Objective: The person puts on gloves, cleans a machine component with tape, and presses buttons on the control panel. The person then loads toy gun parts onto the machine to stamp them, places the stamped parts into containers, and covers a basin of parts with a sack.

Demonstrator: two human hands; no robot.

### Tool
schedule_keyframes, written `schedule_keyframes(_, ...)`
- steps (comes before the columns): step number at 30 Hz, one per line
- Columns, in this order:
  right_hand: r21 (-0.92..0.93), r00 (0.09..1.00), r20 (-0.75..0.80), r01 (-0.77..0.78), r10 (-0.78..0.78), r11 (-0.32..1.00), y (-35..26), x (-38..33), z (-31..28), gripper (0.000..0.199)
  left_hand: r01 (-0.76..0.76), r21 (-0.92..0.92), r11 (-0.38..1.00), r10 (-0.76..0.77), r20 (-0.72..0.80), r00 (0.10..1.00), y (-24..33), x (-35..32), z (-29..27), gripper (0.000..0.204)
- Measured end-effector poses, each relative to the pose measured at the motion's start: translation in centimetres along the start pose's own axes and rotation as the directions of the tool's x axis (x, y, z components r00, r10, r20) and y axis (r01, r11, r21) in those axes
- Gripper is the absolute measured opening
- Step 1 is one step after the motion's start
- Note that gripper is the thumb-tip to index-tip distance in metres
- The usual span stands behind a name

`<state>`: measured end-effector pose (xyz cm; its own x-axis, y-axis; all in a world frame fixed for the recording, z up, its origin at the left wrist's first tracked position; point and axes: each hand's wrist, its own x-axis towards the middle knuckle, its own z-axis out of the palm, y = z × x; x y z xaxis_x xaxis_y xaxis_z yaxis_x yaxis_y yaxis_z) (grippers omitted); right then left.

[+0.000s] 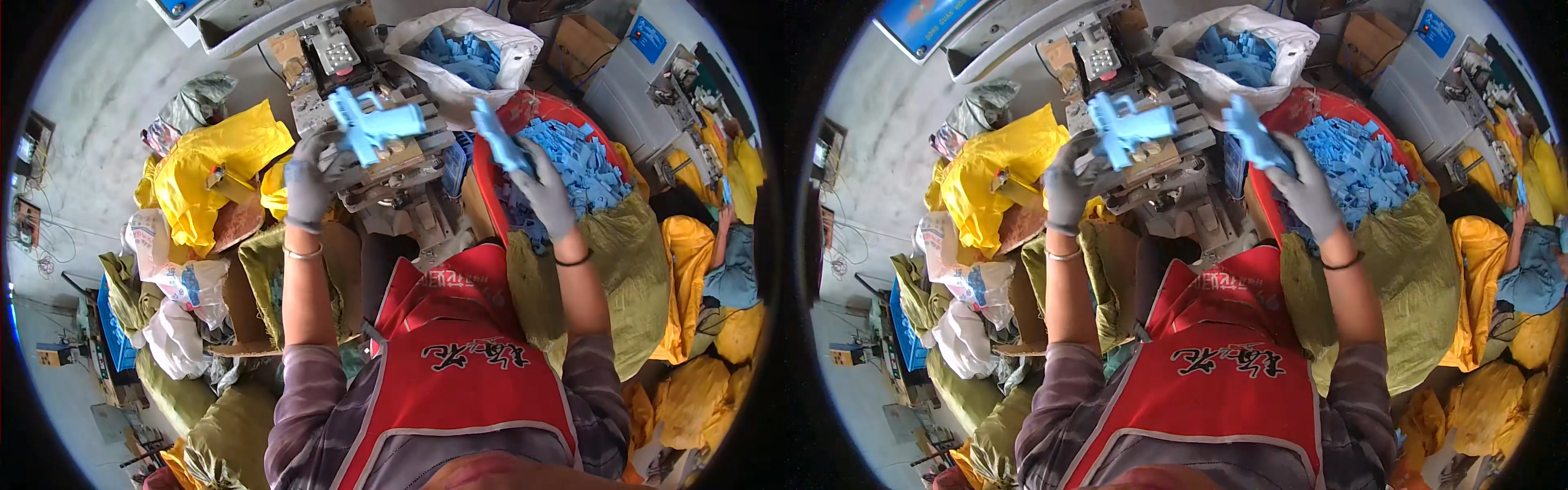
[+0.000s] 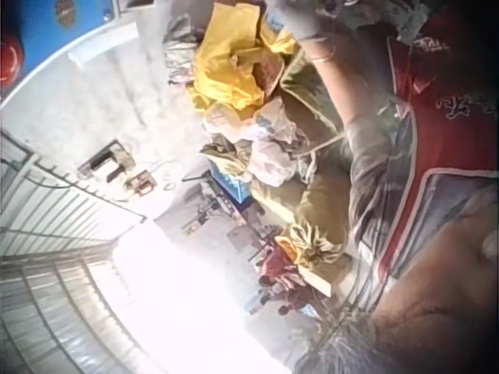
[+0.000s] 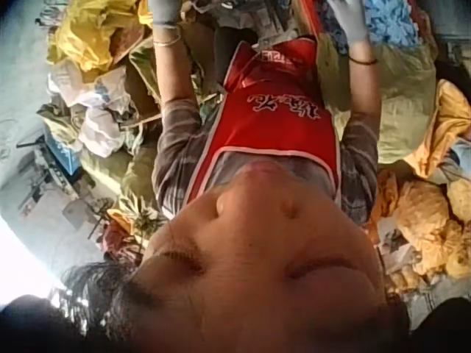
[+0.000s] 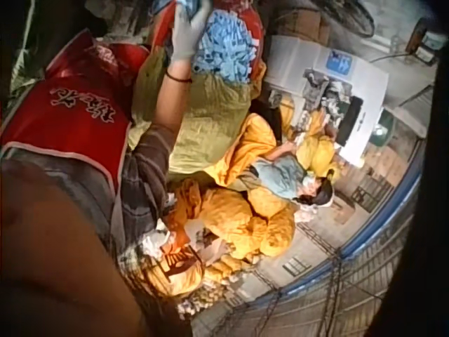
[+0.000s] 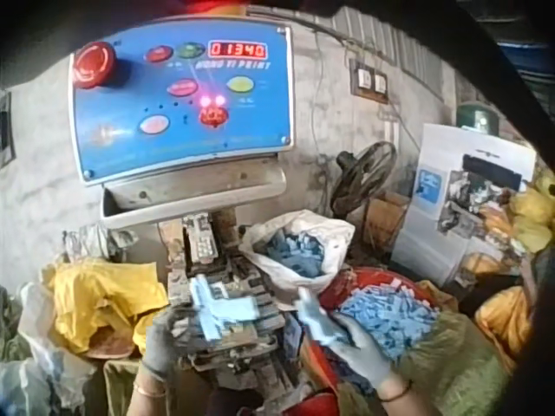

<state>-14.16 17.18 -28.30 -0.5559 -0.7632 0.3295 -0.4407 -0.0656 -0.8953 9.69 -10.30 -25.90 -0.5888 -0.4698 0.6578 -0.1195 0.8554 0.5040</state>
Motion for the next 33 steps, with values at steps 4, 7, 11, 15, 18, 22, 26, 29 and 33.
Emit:
schedule_keyframes(4,-0.165,0.926,0.217,0.347,-0.31,0.923,-1.6,5.4,4.8,0.049,0.253,-0.089,0.963,-0.265,-0.172,0.949,-1.4,-4.3,-3.4,0.028)
schedule_keyframes(7,-0.261,0.876,0.341,0.437,-0.341,0.861,-2.0,8.0,7.8,0.048,0.413,-0.153,0.898,-0.439,-0.231,0.868,-3.7,-9.6,-6.1,0.03)
schedule_keyframes(11,-0.277,0.797,0.445,0.556,-0.408,0.784,-0.8,10.3,9.3,0.048,0.58,-0.019,0.815,-0.563,-0.266,0.783,-4.1,-15.4,-9.0,0.027)
schedule_keyframes(15,-0.329,0.754,0.528,0.606,-0.391,0.724,-1.0,10.8,8.8,0.047,0.623,0.038,0.781,-0.584,-0.309,0.751,-6.4,-19.7,-9.3,0.027)
schedule_keyframes(18,-0.362,0.746,0.574,0.601,-0.338,0.713,-1.2,10.9,9.4,0.05,0.666,-0.1,0.739,-0.66,-0.302,0.688,-9.1,-22.6,-8.2,0.028)
schedule_keyframes(22,-0.44,0.714,0.575,0.682,-0.4,0.584,-1.7,10.8,8.6,0.046,0.685,-0.121,0.718,-0.689,-0.262,0.676,-9.7,-22.8,-6.9,0.03)
schedule_keyframes(26,-0.364,0.746,0.56,0.612,-0.36,0.702,-0.5,11.4,7.8,0.046,0.679,-0.115,0.725,-0.683,-0.254,0.685,-8.9,-22.3,-6.2,0.029)
schedule_keyframes(29,-0.46,0.731,0.639,0.613,-0.239,0.643,-1.6,11.2,8.9,0.049,0.684,-0.129,0.718,-0.69,-0.256,0.677,-8.6,-23.4,-6.7,0.029)
schedule_keyframes(33,-0.386,0.729,0.625,0.599,-0.279,0.702,-1.0,10.6,8.1,0.055,0.682,-0.205,0.701,-0.708,-0.31,0.635,-8.2,-24.7,-7.3,0.028)
